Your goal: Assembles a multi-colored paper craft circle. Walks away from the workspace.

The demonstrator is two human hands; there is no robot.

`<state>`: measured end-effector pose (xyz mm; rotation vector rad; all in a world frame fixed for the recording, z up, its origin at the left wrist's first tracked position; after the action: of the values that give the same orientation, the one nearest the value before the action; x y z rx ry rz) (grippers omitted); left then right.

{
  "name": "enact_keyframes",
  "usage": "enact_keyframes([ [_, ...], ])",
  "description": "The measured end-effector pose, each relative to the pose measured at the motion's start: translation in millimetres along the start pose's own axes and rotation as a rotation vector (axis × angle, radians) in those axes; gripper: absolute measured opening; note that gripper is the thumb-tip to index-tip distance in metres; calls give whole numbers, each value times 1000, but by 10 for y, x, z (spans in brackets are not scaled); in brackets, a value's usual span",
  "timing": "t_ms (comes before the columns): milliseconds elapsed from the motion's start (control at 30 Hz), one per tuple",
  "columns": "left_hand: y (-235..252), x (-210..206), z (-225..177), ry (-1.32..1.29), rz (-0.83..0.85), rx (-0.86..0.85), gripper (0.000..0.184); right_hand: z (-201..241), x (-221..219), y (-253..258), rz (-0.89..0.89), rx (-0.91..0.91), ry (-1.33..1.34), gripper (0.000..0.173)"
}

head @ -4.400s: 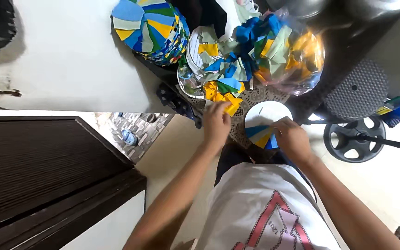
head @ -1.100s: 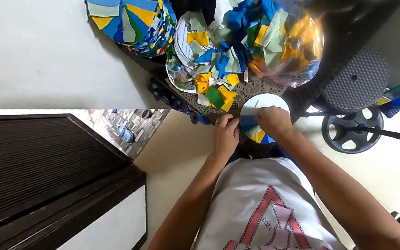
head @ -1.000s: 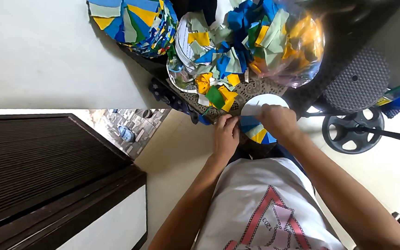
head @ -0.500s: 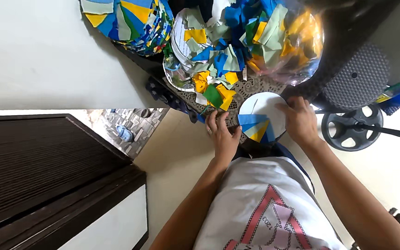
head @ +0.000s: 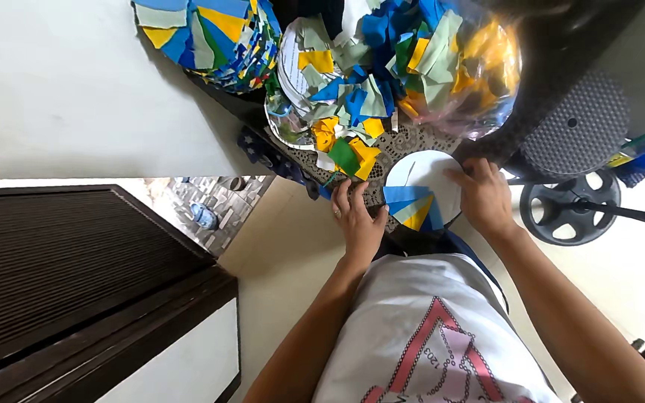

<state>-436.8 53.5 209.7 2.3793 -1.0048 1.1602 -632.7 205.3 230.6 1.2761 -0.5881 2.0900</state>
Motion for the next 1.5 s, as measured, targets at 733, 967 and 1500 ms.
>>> enact_keyframes([
  [733, 920, 634, 203, -161, -72, 269, 24, -4, 91, -431, -93, -117, 245, 25],
  [967, 607, 778, -284, -107, -35, 13, 16, 995, 18, -115, 708, -666, 1369, 52],
  [1500, -142, 590, -229, -1055, 263, 603, 37, 852, -79, -149, 988, -931, 1717, 89],
])
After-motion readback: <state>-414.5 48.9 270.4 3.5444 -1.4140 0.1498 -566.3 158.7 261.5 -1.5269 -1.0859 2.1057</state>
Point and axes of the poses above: each hand's wrist, its own y-axis towards the middle knuckle, its own x-axis out of the back of the hand, z = x × y, the point moved 2 cm from there along y, towards the middle knuckle, and after that the axes turned 10 degrees about -x, right-handed, at the moved point
